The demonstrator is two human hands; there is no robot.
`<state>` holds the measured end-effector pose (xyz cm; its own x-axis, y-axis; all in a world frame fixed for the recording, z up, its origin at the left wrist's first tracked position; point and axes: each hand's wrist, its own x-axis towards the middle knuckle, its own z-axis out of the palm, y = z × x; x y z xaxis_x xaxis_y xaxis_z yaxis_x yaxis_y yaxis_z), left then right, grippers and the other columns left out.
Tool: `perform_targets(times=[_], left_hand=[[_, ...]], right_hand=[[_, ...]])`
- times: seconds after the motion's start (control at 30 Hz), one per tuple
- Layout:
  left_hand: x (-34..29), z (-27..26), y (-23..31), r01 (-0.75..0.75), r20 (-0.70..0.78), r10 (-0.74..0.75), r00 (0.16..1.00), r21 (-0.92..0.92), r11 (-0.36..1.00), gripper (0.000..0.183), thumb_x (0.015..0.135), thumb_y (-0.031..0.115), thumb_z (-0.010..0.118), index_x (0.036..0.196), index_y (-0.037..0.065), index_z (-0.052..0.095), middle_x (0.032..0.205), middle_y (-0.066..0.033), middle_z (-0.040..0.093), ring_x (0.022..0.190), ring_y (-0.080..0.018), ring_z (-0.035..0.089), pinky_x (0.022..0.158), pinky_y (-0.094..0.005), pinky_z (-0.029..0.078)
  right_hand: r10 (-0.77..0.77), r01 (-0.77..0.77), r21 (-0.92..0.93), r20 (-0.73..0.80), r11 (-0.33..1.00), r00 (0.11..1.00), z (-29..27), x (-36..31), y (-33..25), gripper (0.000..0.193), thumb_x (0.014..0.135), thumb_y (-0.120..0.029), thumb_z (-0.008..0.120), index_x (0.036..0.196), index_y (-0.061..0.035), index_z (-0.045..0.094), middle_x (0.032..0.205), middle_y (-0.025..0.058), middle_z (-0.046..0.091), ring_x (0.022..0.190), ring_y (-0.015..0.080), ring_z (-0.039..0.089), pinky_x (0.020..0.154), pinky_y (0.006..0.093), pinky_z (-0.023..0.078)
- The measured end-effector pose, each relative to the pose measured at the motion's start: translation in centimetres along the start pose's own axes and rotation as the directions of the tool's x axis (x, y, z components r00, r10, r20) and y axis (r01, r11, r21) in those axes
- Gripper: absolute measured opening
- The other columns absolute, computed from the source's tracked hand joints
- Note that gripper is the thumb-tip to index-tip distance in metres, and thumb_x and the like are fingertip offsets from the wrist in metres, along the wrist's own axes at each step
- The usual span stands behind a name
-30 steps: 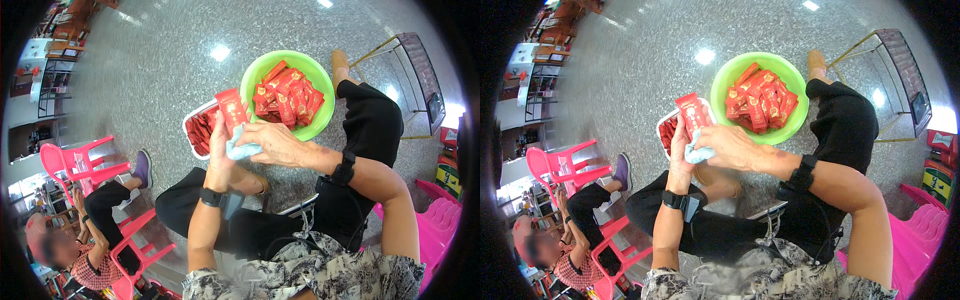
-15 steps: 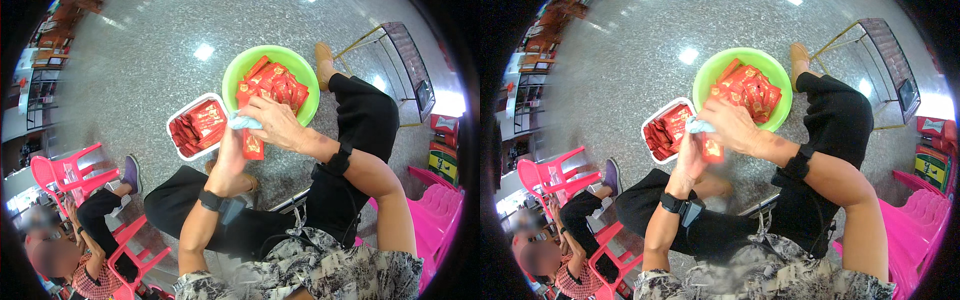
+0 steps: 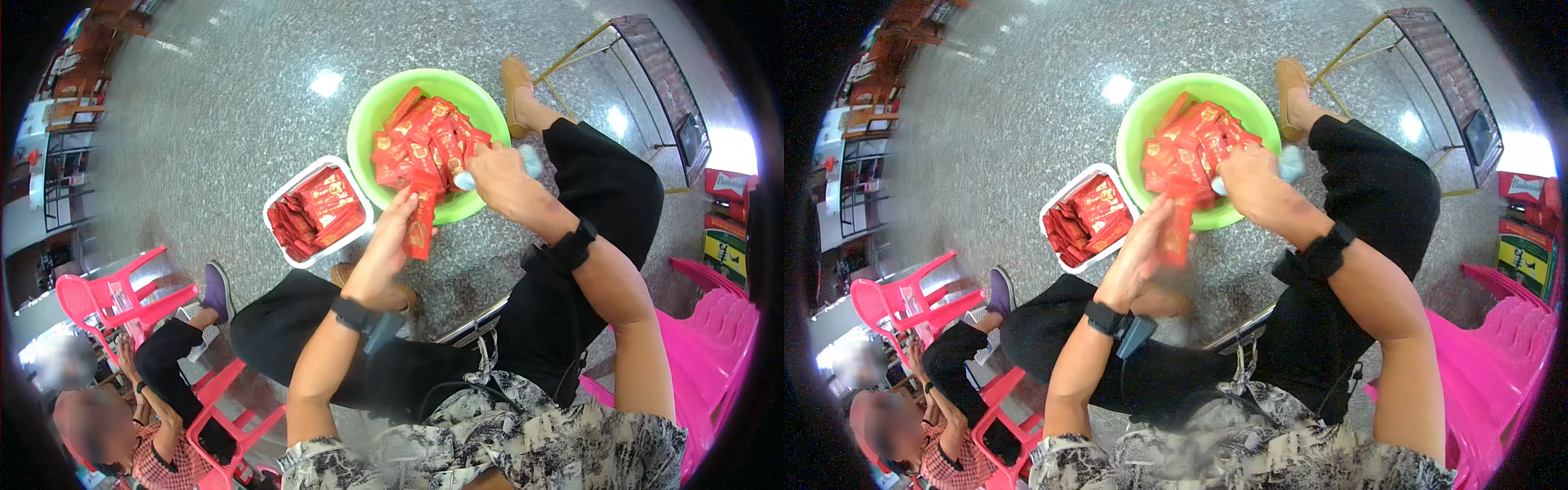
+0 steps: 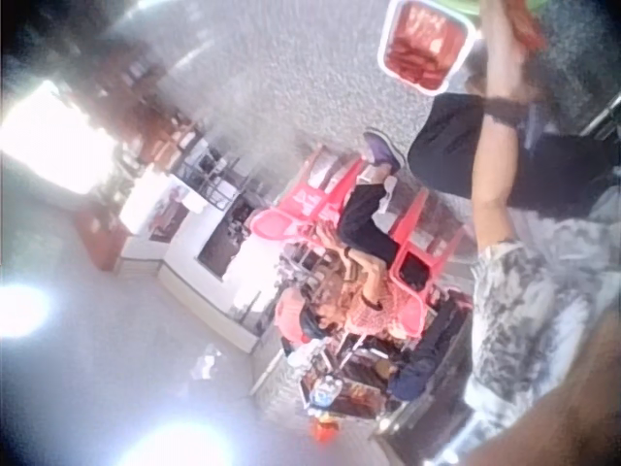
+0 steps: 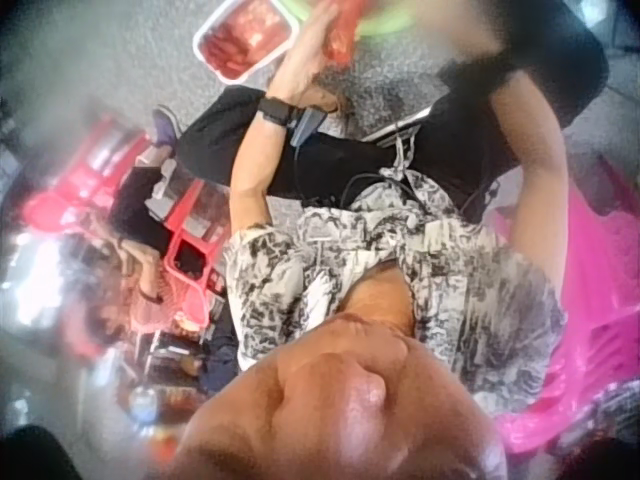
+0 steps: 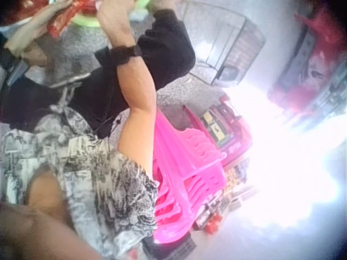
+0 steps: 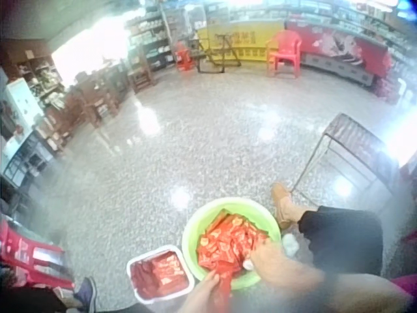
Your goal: The recorder is using a damp cloth to wipe down small red packaged snack items and placing them from one container into another.
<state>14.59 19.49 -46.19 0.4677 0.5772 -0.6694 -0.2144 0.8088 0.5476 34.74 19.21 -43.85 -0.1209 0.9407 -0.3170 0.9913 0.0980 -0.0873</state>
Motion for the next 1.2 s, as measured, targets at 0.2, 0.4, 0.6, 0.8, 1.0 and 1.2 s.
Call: perform_targets(times=[0.2,0.4,0.6,0.8,1.0,1.2], left_hand=[[6.6,-2.6,-1.8,0.000,-0.140,0.011,0.990,0.073,0.997,0.032,0.090,0.011,0.048,0.122,0.005,0.048,0.103,-0.0085,0.061,0.091,-0.0137,0.059,0.074,-0.0293,0.051],[9.0,-2.3,0.9,-0.299,-0.144,0.458,0.877,0.582,0.756,0.045,0.087,0.016,0.057,0.128,0.003,0.045,0.114,-0.0148,0.057,0.105,-0.0172,0.054,0.090,-0.0299,0.044],[8.2,-12.1,2.7,-0.002,-0.089,0.692,0.717,0.992,0.130,0.029,0.082,0.017,0.055,0.104,-0.001,0.059,0.105,-0.0209,0.059,0.100,-0.0320,0.056,0.083,-0.0396,0.045],[4.3,-19.0,0.1,0.095,-0.069,0.500,0.863,0.995,-0.026,0.029,0.077,0.022,0.066,0.092,-0.002,0.061,0.087,-0.0222,0.062,0.085,-0.0346,0.060,0.076,-0.0399,0.047],[1.0,-18.0,-0.1,0.195,-0.172,0.609,0.775,0.980,0.029,0.028,0.080,0.021,0.064,0.094,0.002,0.050,0.092,-0.0204,0.053,0.086,-0.0370,0.055,0.072,-0.0427,0.045],[0.1,-19.2,-0.9,0.020,-0.046,0.577,0.815,0.998,0.052,0.016,0.076,0.004,0.055,0.092,0.002,0.059,0.094,-0.0171,0.054,0.089,-0.0338,0.057,0.079,-0.0403,0.046]], right_hand=[[-0.035,-0.011,0.162,0.276,0.987,0.961,-1.7,-2.5,2.2,0.020,0.069,-0.014,0.065,0.087,-0.0064,0.063,0.089,0.0140,0.059,0.087,0.0321,0.059,0.071,0.0422,0.050],[-0.075,0.056,0.104,0.185,0.993,0.980,-1.5,-2.6,2.0,0.023,0.068,-0.013,0.066,0.090,-0.0066,0.061,0.087,0.0124,0.059,0.087,0.0323,0.059,0.073,0.0425,0.050],[-0.162,0.175,0.129,-0.100,0.976,0.982,-2.6,-2.4,0.9,0.015,0.071,-0.007,0.059,0.085,-0.0035,0.063,0.087,0.0135,0.060,0.085,0.0316,0.059,0.072,0.0411,0.050],[-0.177,0.170,0.108,0.059,0.980,0.982,-2.8,-2.0,-0.3,0.017,0.073,-0.007,0.058,0.088,-0.0029,0.065,0.095,0.0151,0.061,0.092,0.0314,0.059,0.077,0.0392,0.049],[-0.186,0.185,0.012,0.093,0.983,0.978,-1.5,-2.2,-0.9,0.019,0.068,-0.005,0.059,0.087,-0.0041,0.062,0.095,0.0127,0.057,0.091,0.0307,0.057,0.076,0.0389,0.049],[-0.272,0.265,0.082,0.091,0.961,0.958,-0.8,-1.8,-1.9,0.020,0.066,-0.004,0.059,0.086,-0.0041,0.062,0.091,0.0136,0.056,0.090,0.0315,0.057,0.076,0.0405,0.048]])
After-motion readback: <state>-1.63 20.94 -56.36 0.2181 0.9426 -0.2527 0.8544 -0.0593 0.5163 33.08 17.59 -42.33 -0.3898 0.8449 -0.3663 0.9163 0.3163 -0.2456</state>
